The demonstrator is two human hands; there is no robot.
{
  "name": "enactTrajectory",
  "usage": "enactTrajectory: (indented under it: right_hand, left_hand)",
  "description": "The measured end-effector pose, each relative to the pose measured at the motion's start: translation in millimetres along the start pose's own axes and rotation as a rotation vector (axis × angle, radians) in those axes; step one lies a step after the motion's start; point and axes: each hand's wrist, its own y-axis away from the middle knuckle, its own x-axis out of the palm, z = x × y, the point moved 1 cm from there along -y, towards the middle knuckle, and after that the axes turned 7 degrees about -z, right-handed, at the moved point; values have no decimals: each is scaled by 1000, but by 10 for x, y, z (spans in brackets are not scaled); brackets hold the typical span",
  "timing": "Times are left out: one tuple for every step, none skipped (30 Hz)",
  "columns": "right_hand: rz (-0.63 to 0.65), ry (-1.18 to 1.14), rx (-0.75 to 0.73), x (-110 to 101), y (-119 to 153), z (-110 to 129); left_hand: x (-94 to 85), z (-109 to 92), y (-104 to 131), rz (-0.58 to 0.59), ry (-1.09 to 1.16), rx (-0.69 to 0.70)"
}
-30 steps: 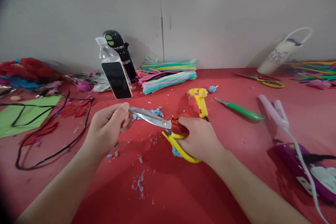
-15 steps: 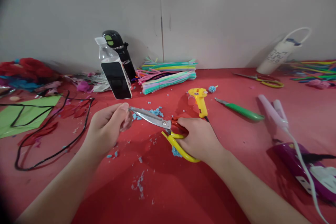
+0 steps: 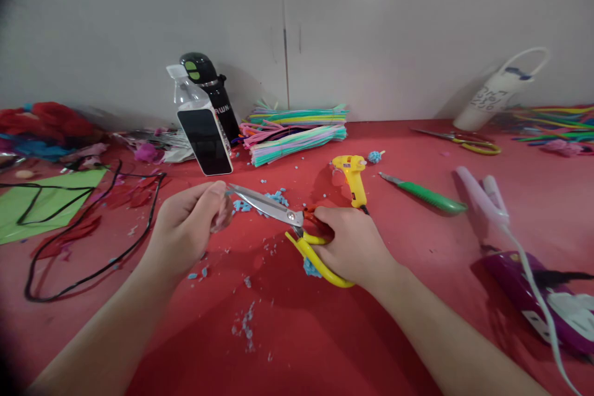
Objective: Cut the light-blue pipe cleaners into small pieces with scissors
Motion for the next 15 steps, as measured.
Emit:
enactTrajectory:
  right_hand:
    - [1,4,1,0,-1,-2]
    - [-1,11,0,1,-1,-4]
    - [-2,18,-2,3,0,-5]
    - [-4,25,-3,6,2,-6]
    - [-7,31,-5,9,4,-6]
    - [-8,34,-5,11,7,-5]
    - [-9,35,-6,12,9,-4]
    - [-7,32,-6,12,10,-2]
    - [-5,30,-4,11,11,0]
    - [0,28,0,10,10,2]
    - [6,25,5,9,9,4]
    - [12,20,10,9,7,5]
    - [17,14,14,9,5,6]
    - [22,7,18,11,3,5]
    - [25,1,21,12,2,3]
  left_hand:
    - [3,-1,3,2,4,0]
    - [5,-1,6,2,9,-1]
    - [8,-1,8,0,13,-1]
    - [10,0,10,-2,16,-3]
    - [12,0,11,-4,17,-4]
    - [13,1,12,-4,16,-5]
    - [14,0,11,-3,14,-5]
    - [14,-2,10,-4,12,-4]
    - [13,-5,9,-8,11,-1]
    - [11,-10,8,-9,9,0]
    - [9,-15,6,-10,7,2]
    - [7,-20,5,-8,6,2]
    - [6,-25,4,-4,4,3]
    - [4,-29,4,2,3,3]
    - [4,-31,4,7,1,2]
